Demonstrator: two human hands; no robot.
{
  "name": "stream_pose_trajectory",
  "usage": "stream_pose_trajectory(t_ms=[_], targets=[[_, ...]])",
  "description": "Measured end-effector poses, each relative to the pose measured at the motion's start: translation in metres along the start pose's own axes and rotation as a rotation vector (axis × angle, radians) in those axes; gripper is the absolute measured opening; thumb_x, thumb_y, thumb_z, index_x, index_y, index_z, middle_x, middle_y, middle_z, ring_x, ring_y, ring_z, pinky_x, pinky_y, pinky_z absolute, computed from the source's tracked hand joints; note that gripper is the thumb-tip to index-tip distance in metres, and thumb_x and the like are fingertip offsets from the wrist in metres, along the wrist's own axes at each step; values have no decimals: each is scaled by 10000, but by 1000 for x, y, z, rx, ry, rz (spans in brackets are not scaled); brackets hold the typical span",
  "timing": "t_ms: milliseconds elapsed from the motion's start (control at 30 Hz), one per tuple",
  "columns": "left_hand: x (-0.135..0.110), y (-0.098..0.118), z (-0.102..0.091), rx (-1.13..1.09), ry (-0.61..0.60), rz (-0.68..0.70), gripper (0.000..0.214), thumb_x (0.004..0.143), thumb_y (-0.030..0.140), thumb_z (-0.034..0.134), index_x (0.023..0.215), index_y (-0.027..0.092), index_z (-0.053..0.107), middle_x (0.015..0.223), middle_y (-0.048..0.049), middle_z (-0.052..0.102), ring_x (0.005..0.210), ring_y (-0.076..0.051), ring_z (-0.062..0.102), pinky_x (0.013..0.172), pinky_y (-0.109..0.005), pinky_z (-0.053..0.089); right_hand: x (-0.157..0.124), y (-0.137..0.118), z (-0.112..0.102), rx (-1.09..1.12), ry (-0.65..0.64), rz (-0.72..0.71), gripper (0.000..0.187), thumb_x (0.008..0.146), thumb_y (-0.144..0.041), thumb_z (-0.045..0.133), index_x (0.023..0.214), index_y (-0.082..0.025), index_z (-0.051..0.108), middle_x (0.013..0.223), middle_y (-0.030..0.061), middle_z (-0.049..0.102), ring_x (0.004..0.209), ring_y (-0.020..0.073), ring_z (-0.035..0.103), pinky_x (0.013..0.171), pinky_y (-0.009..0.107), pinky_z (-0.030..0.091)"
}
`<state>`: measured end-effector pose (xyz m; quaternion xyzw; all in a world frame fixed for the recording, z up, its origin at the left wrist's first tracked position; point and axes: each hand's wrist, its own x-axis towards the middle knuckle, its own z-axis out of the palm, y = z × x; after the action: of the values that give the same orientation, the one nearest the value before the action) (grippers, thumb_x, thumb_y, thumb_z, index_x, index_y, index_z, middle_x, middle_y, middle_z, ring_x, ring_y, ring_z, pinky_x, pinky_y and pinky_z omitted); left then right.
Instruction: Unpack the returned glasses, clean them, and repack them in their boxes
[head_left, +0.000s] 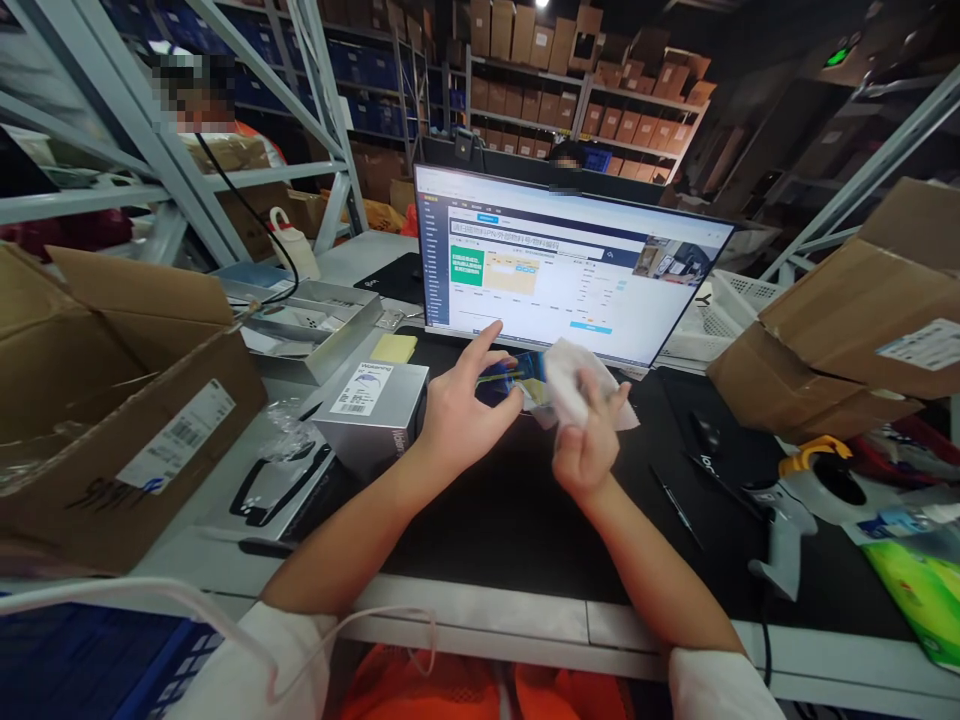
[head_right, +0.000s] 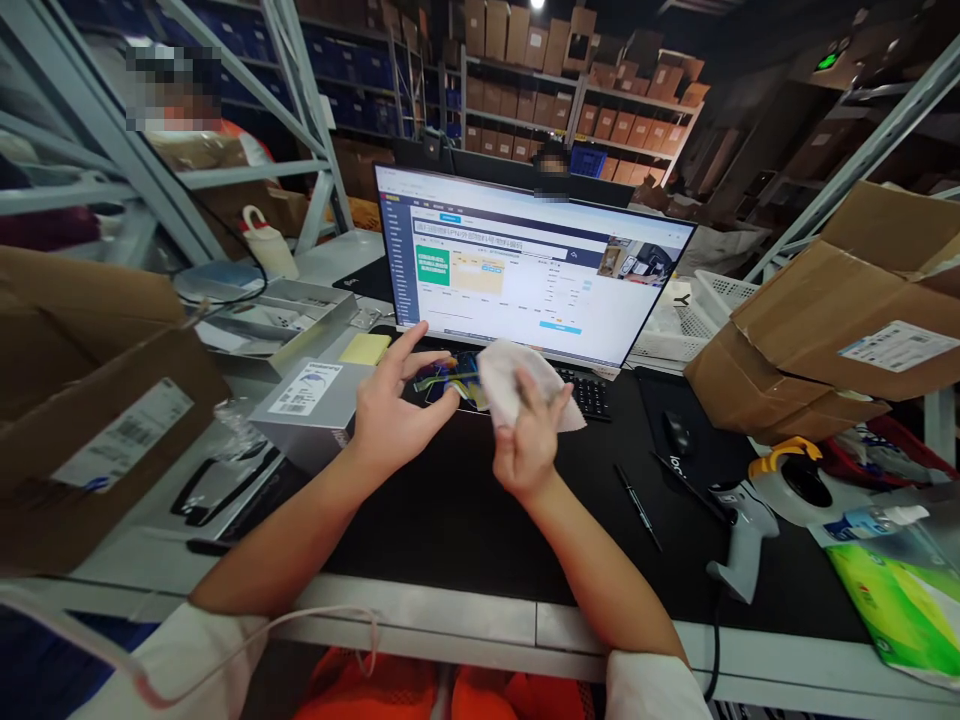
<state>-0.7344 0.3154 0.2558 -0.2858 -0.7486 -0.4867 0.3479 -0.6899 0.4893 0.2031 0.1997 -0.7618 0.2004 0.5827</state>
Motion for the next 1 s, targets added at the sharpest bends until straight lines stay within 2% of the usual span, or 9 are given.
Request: stream_pose_trajectory(t_ms=[100, 200, 300, 400, 567, 633, 767, 867, 1000], targets=[[0, 0, -1, -32, -8, -4, 729, 807, 145, 683, 1486, 228, 432, 1149, -32, 759, 1065, -168, 733, 1039, -318, 565, 5, 14, -2, 67, 117, 244, 402, 1053, -280, 350, 1342, -134, 590, 1419, 196, 610, 1365, 328, 556, 1231, 650, 204], [0, 1, -2, -96, 6, 23, 740, 801, 142, 700, 1486, 223, 434, 1179, -47, 754, 1085, -182, 731, 1035, -322, 571, 12, 16, -8, 298, 179, 459, 412, 1067, -327, 343, 1321, -155, 620, 1372, 167, 651, 1314, 300, 603, 1175, 567, 370], [-1, 1, -4, -156, 1, 78, 745, 786, 123, 725, 1474, 224, 456, 1195, -58, 751, 1106, -199, 727, 1052, -333, 562, 25, 6, -18, 494, 272, 707, 419, 1059, -431, 373, 1210, -178, 672, 1238, 127, 718, 1174, 269, 680, 1012, 453, 526], [0, 2, -4, -212, -7, 145, 695, 787, 101, 725, 1437, 214, 507, 1192, -75, 748, 1101, -208, 728, 1061, -346, 556, 41, -7, -28, 508, 379, 875, 403, 1018, -490, 461, 1016, -173, 709, 1020, 84, 749, 1012, 236, 707, 925, 393, 550], [3, 0, 0, -142, -54, 206, 425, 845, 139, 675, 1265, 205, 662, 1112, -64, 756, 1022, -200, 730, 963, -336, 594, 55, -14, -42, 635, 410, 866, 328, 990, -443, 526, 922, -179, 709, 861, 33, 704, 857, 181, 672, 882, 344, 543], [4, -7, 5, -225, -32, 122, 419, 875, 168, 667, 1292, 207, 653, 1138, -73, 740, 1058, -204, 716, 979, -345, 583, 57, -7, -52, 612, 440, 833, 318, 977, -442, 557, 864, -180, 697, 811, 15, 672, 791, 158, 640, 811, 304, 540], [7, -23, 20, -627, 129, -149, 427, 926, 274, 687, 1341, 228, 600, 1228, -88, 710, 1215, -228, 670, 1081, -379, 523, 63, 21, -76, 545, 582, 820, 296, 913, -421, 659, 735, -187, 625, 705, -29, 579, 686, 119, 564, 679, 246, 503], [6, -28, 32, -861, 221, -248, 340, 958, 376, 658, 1268, 261, 578, 1282, -73, 702, 1294, -231, 626, 1159, -427, 456, 66, 40, -84, 605, 527, 884, 279, 856, -380, 723, 700, -186, 596, 667, -45, 550, 643, 107, 546, 621, 229, 478], [-4, -20, 44, -919, 206, -193, 267, 988, 463, 585, 1167, 272, 533, 1342, -86, 685, 1333, -232, 596, 1194, -478, 412, 59, 40, -65, 624, 391, 1060, 291, 851, -364, 721, 666, -192, 576, 600, -70, 516, 523, 75, 470, 530, 203, 419]])
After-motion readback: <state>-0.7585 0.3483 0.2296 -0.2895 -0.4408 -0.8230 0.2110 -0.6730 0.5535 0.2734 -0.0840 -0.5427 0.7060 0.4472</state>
